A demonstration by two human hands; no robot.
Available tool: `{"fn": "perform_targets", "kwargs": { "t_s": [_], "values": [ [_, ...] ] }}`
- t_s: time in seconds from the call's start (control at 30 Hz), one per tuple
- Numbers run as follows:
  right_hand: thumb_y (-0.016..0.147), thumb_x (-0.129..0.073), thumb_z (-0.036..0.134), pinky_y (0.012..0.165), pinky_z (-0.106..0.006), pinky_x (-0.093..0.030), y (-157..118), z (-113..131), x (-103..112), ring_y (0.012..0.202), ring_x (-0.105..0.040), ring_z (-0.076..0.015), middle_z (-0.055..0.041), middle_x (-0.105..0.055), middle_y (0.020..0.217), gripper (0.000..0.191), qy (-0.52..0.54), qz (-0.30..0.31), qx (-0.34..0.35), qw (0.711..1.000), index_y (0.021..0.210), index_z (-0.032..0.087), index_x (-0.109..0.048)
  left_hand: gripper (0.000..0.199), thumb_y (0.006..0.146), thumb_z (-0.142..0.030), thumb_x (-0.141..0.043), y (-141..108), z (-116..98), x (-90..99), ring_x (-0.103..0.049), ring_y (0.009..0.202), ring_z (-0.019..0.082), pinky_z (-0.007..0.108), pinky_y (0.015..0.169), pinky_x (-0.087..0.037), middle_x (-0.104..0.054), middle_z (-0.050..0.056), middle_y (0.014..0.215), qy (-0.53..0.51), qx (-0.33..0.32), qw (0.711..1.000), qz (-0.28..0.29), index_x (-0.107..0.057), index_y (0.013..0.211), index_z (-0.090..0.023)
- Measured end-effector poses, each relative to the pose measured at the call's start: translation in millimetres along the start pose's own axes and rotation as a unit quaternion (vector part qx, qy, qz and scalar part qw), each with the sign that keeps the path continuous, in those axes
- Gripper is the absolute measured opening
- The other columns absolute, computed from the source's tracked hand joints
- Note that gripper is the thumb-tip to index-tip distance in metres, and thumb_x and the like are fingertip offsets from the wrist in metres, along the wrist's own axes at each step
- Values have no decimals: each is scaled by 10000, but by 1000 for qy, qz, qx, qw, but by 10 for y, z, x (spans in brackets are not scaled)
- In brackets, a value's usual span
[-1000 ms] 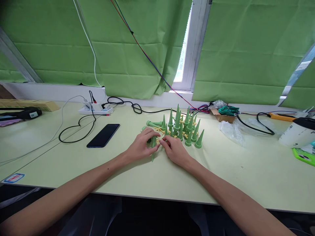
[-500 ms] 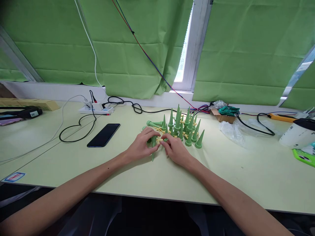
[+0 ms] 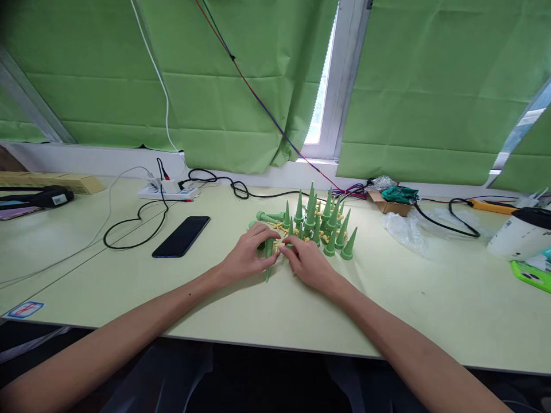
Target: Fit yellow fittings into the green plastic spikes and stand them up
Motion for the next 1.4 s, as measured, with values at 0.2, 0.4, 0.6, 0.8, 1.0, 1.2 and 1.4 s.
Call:
{"fn": "perform_targets", "kwargs": {
  "t_s": [0.2, 0.4, 0.6, 0.8, 1.0, 1.2, 1.4],
  "values": [
    [1009, -454, 311, 580, -264, -395, -4, -7, 2, 468, -515, -149, 62, -572, 517, 159, 8, 0, 4, 1000, 1055, 203, -561, 249, 817, -158, -653, 4, 1, -9, -548, 1028, 229, 371, 892, -486, -603, 65, 1015, -1, 6, 1000, 4, -612, 1059, -196],
    [1023, -427, 332, 582, -272, -405, 6, -22, -8, 472, -527, -153, 51, -559, 508, 202, 11, 1, 6, 1000, 965, 205, -573, 241, 828, -187, -658, 0, -8, -13, -541, 1052, 235, 373, 902, -487, -607, 77, 1042, 1, 1, 1000, 9, -613, 1065, -188],
    [1028, -422, 333, 591, -275, -412, 10, -15, -13, 482, -542, -159, 48, -557, 492, 226, 7, 3, 10, 1000, 956, 204, -592, 220, 841, -195, -645, 4, -6, -11, -543, 1050, 234, 377, 904, -486, -611, 79, 1039, 3, -3, 1000, 5, -614, 1058, -185],
    [1014, -454, 297, 601, -273, -416, -2, -10, -8, 479, -541, -157, 56, -586, 512, 164, 7, 5, 7, 1000, 1081, 203, -572, 241, 822, -160, -652, 7, 11, -5, -544, 1040, 226, 362, 897, -482, -609, 69, 1024, 2, 5, 1000, 1, -614, 1059, -184],
    [1022, -435, 313, 590, -270, -410, 4, -16, -7, 474, -543, -158, 52, -571, 492, 191, -3, 1, 14, 1000, 983, 203, -587, 225, 837, -186, -652, 0, 1, -17, -541, 1037, 227, 367, 897, -484, -601, 68, 1026, 0, 3, 1000, 7, -611, 1058, -191],
    [1028, -423, 324, 600, -275, -410, 10, -15, -3, 487, -545, -158, 41, -569, 498, 242, -13, 1, 11, 1000, 928, 200, -605, 211, 843, -194, -641, 3, -5, -18, -547, 1031, 230, 373, 891, -488, -605, 71, 1020, 1, 4, 1000, 12, -613, 1052, -190],
    [1009, -460, 308, 585, -271, -411, -7, 2, 1, 473, -526, -155, 47, -590, 524, 177, 1, 3, 2, 1000, 1071, 197, -583, 238, 826, -165, -648, 3, 12, -13, -543, 1037, 229, 369, 893, -486, -607, 69, 1024, 3, 6, 1000, 6, -612, 1059, -190]
  ]
}}
Point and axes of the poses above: each hand's wrist, its own y-axis towards the middle knuckle, its own x-axis out of the back of the hand, z = x × y, the point moved 10 cm from there along y, towards the middle knuckle
